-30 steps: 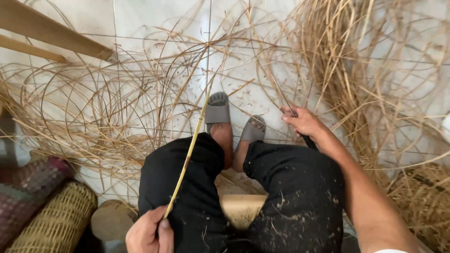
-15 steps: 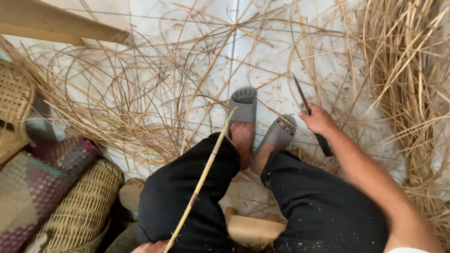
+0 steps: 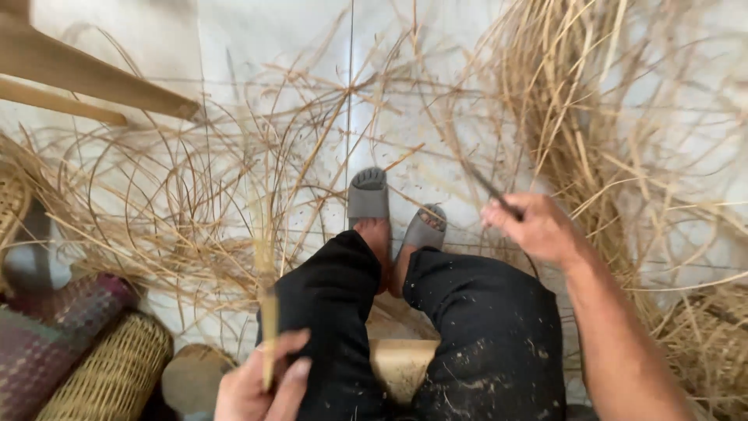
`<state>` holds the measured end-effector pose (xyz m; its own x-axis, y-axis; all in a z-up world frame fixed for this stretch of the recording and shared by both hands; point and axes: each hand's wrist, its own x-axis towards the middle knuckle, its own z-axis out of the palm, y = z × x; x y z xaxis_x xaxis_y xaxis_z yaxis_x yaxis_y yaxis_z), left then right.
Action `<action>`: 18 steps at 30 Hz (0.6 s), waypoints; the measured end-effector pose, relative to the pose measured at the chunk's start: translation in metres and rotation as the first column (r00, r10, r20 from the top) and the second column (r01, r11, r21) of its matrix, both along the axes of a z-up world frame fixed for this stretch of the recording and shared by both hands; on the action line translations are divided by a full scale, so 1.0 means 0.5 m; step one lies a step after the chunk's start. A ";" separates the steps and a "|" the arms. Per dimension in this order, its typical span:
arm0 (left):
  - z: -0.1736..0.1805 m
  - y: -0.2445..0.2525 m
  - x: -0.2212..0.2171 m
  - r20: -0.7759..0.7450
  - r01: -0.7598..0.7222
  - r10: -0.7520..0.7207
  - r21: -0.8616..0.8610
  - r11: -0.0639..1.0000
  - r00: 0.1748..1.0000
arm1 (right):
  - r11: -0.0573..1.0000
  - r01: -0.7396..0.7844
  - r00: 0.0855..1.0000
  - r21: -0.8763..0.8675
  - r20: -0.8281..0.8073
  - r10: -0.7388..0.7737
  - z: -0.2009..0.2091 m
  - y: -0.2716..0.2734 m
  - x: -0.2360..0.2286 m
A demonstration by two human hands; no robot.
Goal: Shaving and smoothing rattan strips using a hand knife while sitting on the floor of a workshop.
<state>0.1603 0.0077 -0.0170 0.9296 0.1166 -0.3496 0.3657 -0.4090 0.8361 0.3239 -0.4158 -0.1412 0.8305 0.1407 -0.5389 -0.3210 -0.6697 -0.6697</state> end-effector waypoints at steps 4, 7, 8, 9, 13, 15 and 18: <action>0.109 -0.089 0.091 0.187 0.334 -0.377 0.226 0.915 0.907 | 0.990 -0.117 0.993 -0.075 0.025 0.119 0.209 0.084 -0.108; 0.122 -0.115 0.056 0.330 0.458 -0.562 0.342 0.820 0.759 | 0.948 -0.179 0.983 -0.264 -0.001 0.185 0.313 0.145 -0.231; 0.122 -0.120 0.031 0.362 0.473 -0.607 0.396 0.787 0.707 | 0.939 -0.223 0.967 -0.261 0.062 0.247 0.329 0.153 -0.273; 0.116 -0.123 0.009 0.390 0.481 -0.649 0.449 0.753 0.653 | 0.927 -0.268 0.943 -0.264 0.123 0.308 0.338 0.163 -0.314; 0.121 -0.084 -0.097 0.504 0.500 -0.645 0.407 0.764 0.575 | 0.907 -0.295 0.818 -0.301 0.410 0.402 0.425 0.229 -0.417; 0.131 -0.066 -0.149 0.541 0.457 -0.575 0.350 0.818 0.614 | 0.916 -0.369 0.773 -0.157 0.496 0.397 0.447 0.264 -0.450; 0.189 -0.045 -0.224 0.665 0.464 -0.488 0.233 0.854 0.564 | 0.846 -0.495 0.549 -0.199 0.683 0.482 0.444 0.341 -0.484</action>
